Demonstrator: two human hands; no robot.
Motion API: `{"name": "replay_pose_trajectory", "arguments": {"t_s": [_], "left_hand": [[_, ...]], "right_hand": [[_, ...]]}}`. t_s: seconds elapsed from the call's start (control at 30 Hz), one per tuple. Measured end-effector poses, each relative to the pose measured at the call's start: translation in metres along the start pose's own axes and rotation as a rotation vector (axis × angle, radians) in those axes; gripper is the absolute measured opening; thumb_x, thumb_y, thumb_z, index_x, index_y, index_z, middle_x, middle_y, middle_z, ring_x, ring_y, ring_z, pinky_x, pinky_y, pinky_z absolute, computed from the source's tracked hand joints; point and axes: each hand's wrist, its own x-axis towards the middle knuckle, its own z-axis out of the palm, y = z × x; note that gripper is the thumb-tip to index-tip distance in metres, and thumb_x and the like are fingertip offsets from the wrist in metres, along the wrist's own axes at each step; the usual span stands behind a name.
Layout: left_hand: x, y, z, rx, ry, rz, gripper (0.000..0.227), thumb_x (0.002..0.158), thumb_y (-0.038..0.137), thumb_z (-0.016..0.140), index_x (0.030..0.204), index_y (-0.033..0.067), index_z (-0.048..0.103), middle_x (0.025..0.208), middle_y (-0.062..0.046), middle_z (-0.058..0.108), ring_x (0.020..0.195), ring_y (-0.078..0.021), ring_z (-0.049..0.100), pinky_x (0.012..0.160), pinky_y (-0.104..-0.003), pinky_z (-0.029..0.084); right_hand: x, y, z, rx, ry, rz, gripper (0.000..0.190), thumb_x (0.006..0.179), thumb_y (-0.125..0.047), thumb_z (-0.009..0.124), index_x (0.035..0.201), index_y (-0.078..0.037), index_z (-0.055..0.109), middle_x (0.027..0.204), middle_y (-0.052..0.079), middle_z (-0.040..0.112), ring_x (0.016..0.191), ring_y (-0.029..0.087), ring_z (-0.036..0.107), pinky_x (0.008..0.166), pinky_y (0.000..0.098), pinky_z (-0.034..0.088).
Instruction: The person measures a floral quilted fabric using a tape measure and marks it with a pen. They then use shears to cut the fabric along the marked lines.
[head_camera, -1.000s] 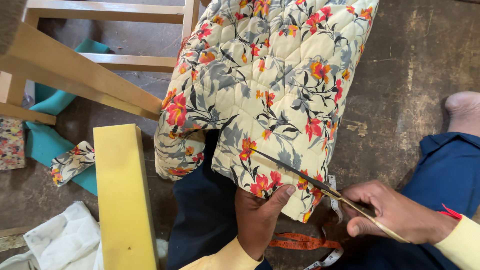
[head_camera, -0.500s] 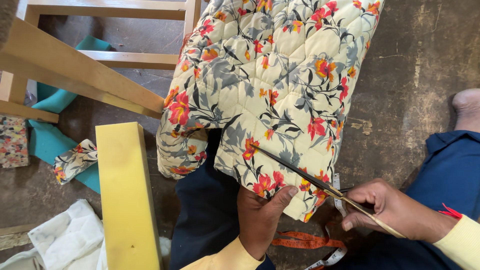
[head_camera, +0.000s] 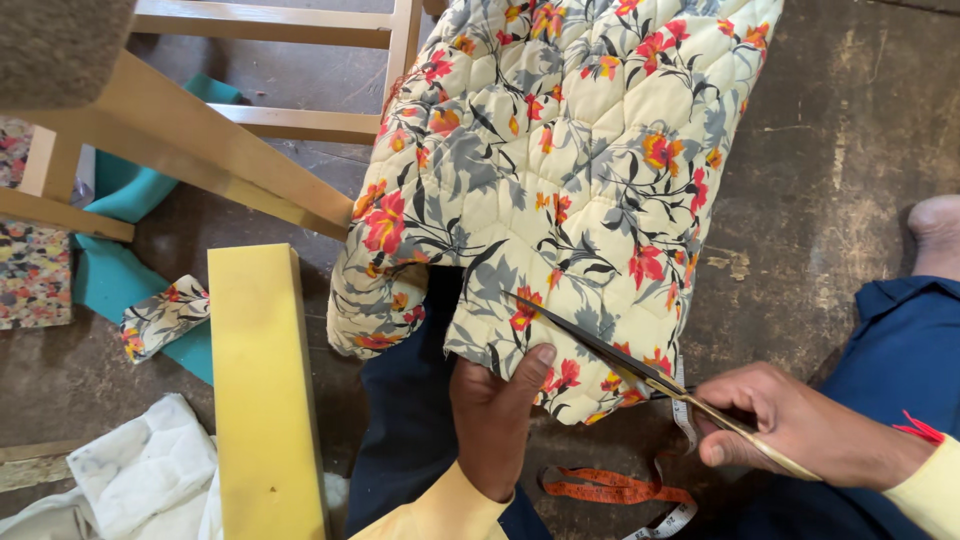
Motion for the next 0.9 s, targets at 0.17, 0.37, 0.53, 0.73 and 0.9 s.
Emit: {"name": "replay_pose_trajectory", "arguments": {"t_s": [0.17,0.37,0.53,0.73,0.9], "left_hand": [[-0.001,-0.005,-0.002,-0.049,-0.042,0.013,0.032,0.093,-0.003,0.071,0.124,-0.0038,0.063,0.114,-0.009,0.074,0.099,-0.0114,0.068,0.088,-0.030,0.055],[-0.001,-0.003,-0.004,-0.068,-0.078,-0.014,0.031,0.094,-0.001,0.072,0.124,-0.0039,0.064,0.115,-0.010,0.074,0.100,-0.0120,0.068,0.090,-0.030,0.056],[0.000,-0.001,-0.004,-0.071,-0.055,-0.047,0.033,0.093,0.001,0.073,0.123,-0.0039,0.063,0.114,-0.010,0.074,0.099,-0.0125,0.069,0.089,-0.030,0.056],[0.001,-0.001,-0.005,-0.052,-0.066,-0.044,0.032,0.093,0.001,0.073,0.122,-0.0047,0.063,0.113,-0.011,0.074,0.098,-0.0129,0.069,0.087,-0.030,0.056],[0.000,0.000,-0.006,-0.042,-0.065,-0.042,0.029,0.093,0.000,0.072,0.121,-0.0048,0.064,0.110,-0.010,0.075,0.096,-0.0127,0.070,0.086,-0.030,0.057]], "right_hand": [[0.011,-0.012,0.001,0.053,-0.009,0.066,0.067,0.067,-0.067,0.081,0.074,-0.003,0.061,0.069,-0.002,0.049,0.068,0.010,0.043,0.055,0.0319,0.040],[0.020,-0.021,0.003,0.063,0.009,0.008,0.065,0.067,-0.070,0.079,0.077,-0.007,0.064,0.068,-0.005,0.054,0.069,0.006,0.043,0.055,0.0300,0.041],[0.027,-0.019,0.002,-0.007,0.020,0.113,0.056,0.071,-0.053,0.085,0.069,-0.004,0.059,0.059,-0.004,0.047,0.063,0.008,0.039,0.052,0.0325,0.036],[0.033,-0.008,0.008,0.116,0.026,0.125,0.045,0.076,-0.034,0.090,0.070,-0.001,0.060,0.059,-0.004,0.048,0.060,0.006,0.042,0.051,0.0310,0.036],[0.038,-0.002,0.010,0.245,0.024,0.143,0.026,0.076,-0.019,0.090,0.080,0.000,0.072,0.062,-0.004,0.062,0.063,0.004,0.051,0.055,0.0294,0.044]]}}
